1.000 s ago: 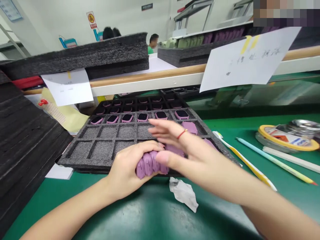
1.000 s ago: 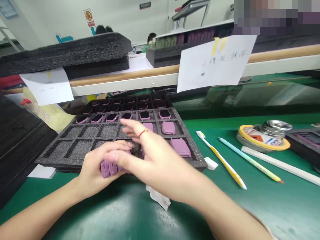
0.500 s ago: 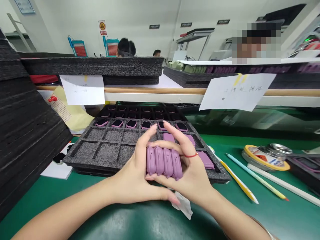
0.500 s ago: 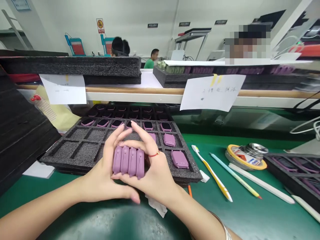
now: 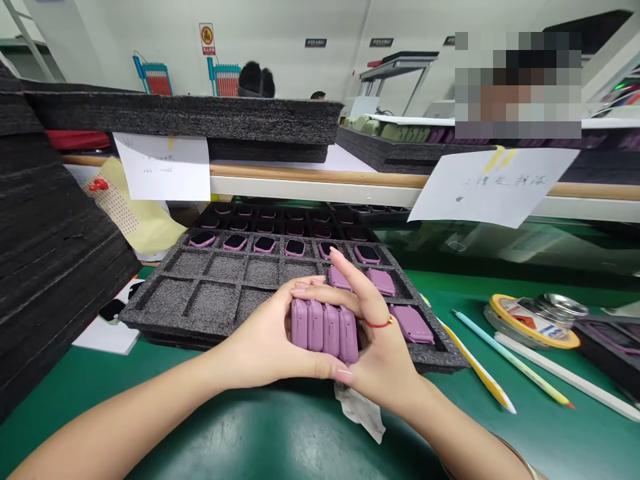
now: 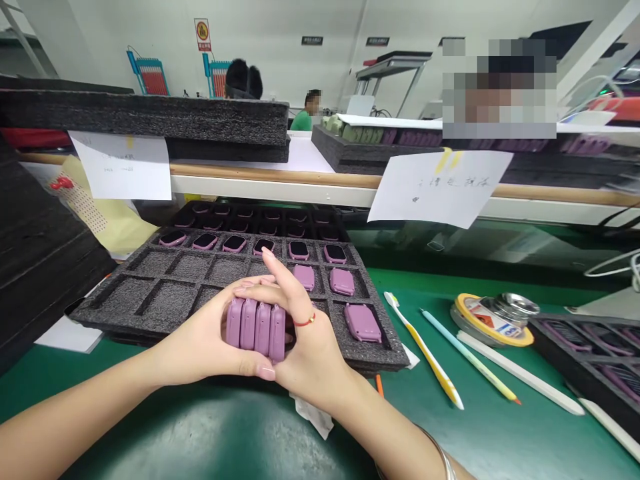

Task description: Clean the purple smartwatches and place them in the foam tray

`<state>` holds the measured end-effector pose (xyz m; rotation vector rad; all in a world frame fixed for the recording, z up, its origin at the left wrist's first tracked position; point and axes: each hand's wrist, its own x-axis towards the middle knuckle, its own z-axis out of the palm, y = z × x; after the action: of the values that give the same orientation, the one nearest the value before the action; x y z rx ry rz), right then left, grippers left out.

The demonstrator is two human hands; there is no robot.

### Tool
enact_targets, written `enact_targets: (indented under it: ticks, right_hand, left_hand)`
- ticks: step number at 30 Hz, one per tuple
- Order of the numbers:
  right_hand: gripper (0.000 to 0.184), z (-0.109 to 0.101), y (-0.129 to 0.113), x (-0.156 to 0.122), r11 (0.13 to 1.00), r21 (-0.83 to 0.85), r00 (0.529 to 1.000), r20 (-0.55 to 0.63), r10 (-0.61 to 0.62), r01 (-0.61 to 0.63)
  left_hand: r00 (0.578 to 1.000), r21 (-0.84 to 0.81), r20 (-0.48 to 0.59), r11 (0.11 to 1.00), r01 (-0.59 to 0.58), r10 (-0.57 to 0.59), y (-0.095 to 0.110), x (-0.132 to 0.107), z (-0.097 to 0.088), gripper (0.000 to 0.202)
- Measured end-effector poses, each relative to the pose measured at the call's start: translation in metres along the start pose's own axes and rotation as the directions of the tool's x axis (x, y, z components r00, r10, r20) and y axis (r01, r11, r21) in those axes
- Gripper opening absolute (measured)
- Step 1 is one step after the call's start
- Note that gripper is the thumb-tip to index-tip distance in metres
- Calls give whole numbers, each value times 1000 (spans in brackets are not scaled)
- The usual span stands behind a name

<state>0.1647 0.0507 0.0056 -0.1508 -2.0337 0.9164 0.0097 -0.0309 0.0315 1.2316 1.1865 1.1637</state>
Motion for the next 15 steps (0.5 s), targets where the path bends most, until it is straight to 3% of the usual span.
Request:
enact_targets:
  ticks: [11, 15]
  right_hand:
    - [85, 0, 5, -2, 999, -15, 999, 11, -40, 40]
    - [83, 5, 3, -1, 994, -70, 997, 4, -80, 80]
  left_hand:
    - [1000, 4, -6, 1000, -18, 18, -5, 0, 0, 94]
    - [997, -18, -66, 999, -47, 45, -4, 0, 4, 81]
